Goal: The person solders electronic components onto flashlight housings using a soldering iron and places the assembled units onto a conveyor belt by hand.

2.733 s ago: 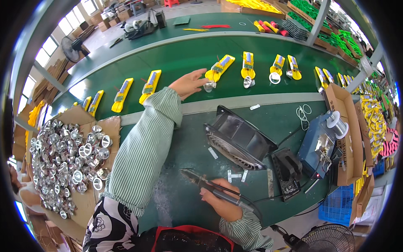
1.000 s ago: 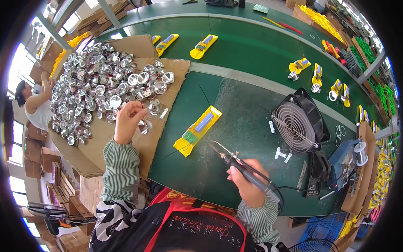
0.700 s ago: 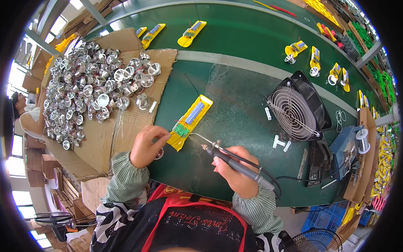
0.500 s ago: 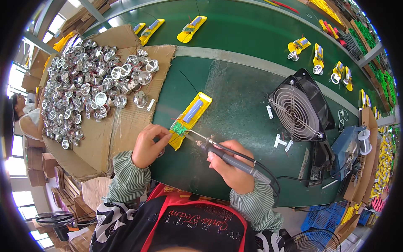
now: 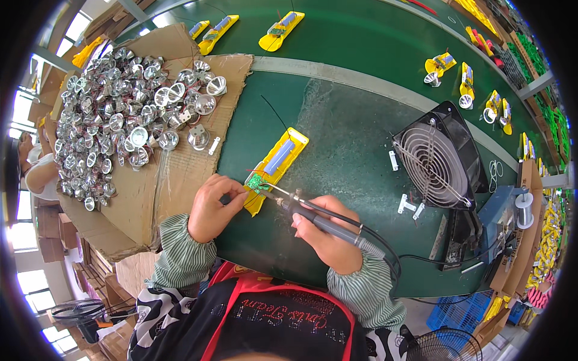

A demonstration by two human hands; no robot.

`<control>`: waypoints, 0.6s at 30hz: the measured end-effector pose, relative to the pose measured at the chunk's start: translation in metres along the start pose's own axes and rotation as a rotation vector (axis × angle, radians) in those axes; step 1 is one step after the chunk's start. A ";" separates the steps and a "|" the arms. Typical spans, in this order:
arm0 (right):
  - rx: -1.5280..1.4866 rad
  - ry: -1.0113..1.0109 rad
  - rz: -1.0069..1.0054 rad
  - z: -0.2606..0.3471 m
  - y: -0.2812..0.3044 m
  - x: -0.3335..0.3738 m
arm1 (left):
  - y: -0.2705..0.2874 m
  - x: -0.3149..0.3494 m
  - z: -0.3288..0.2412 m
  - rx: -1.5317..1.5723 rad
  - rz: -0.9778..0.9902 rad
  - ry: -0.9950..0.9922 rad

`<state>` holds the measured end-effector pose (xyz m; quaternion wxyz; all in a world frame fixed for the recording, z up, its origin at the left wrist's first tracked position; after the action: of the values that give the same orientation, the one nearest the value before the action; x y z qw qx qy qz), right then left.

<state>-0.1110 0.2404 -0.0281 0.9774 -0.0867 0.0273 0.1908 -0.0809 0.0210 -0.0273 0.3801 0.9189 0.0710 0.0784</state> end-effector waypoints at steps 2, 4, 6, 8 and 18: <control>0.004 -0.002 0.006 0.000 0.000 -0.001 | 0.000 0.000 -0.001 0.005 0.000 -0.001; 0.028 -0.009 0.013 0.000 0.001 -0.001 | 0.000 0.000 0.000 -0.005 0.003 0.004; 0.030 0.003 0.011 0.001 0.000 -0.001 | 0.000 -0.001 -0.001 -0.015 0.005 0.007; 0.032 0.015 0.008 0.002 0.000 -0.001 | 0.000 -0.001 -0.001 -0.006 0.005 0.009; 0.088 0.058 -0.001 0.015 0.012 0.005 | -0.001 -0.001 -0.001 -0.030 0.009 0.011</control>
<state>-0.1112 0.2562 -0.0157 0.9792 -0.0493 0.0640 0.1862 -0.0817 0.0218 -0.0272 0.3933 0.9129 0.0675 0.0864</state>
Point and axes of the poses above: each hand's wrist, its own x-axis away from the middle knuckle, its own y-axis out of the back of the hand, z = x × y, the point moved 5 cm from there along -x, towards the middle knuckle, and after that the axes turned 11 degrees about y, right-handed, at the moved point
